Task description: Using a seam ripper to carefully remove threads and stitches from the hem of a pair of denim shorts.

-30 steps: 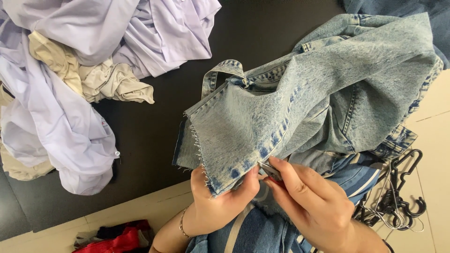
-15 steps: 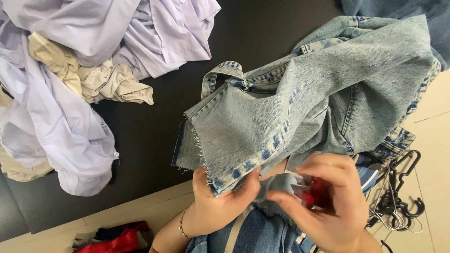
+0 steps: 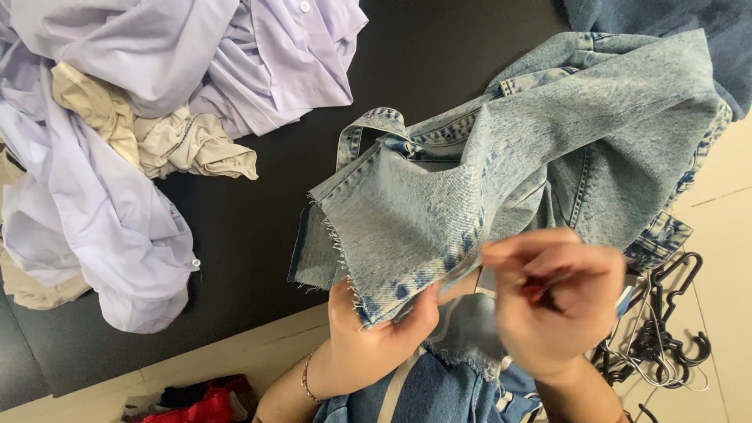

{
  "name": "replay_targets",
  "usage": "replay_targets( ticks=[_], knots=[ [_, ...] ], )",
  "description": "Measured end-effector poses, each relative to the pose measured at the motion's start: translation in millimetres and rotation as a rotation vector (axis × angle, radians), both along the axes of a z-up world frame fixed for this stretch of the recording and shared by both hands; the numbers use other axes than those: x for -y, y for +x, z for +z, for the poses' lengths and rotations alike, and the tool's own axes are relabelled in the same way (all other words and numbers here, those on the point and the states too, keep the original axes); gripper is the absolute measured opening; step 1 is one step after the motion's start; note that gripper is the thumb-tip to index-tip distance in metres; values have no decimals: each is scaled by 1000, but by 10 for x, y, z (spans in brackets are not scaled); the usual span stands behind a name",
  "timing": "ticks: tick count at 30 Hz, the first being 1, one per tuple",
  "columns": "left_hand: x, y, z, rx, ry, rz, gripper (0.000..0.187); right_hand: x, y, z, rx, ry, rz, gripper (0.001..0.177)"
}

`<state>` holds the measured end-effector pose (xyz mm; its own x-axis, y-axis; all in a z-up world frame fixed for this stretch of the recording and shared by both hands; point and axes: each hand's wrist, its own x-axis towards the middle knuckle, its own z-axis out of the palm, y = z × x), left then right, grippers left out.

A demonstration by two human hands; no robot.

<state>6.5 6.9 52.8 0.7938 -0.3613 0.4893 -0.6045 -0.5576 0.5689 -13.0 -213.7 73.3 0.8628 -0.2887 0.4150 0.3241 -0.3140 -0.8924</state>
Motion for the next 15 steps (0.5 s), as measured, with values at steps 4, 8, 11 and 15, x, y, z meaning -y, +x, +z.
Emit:
replay_targets(
  ticks=[4,8,11,15],
  knots=[
    [-113,-148,-210,210,363,4,45,128,-6,-76,-67,-28,-233,50],
    [-130,-181,-281,169,301,-2,38,345,31,-131,-36,-58,-360,47],
    [-150,-181,-323,251,508,24,51,754,-42,-329,19,-84,-416,42],
    [-201,-173,-436,159,270,39,45,1783,-426,-987,-107,-378,-632,24]
  ],
)
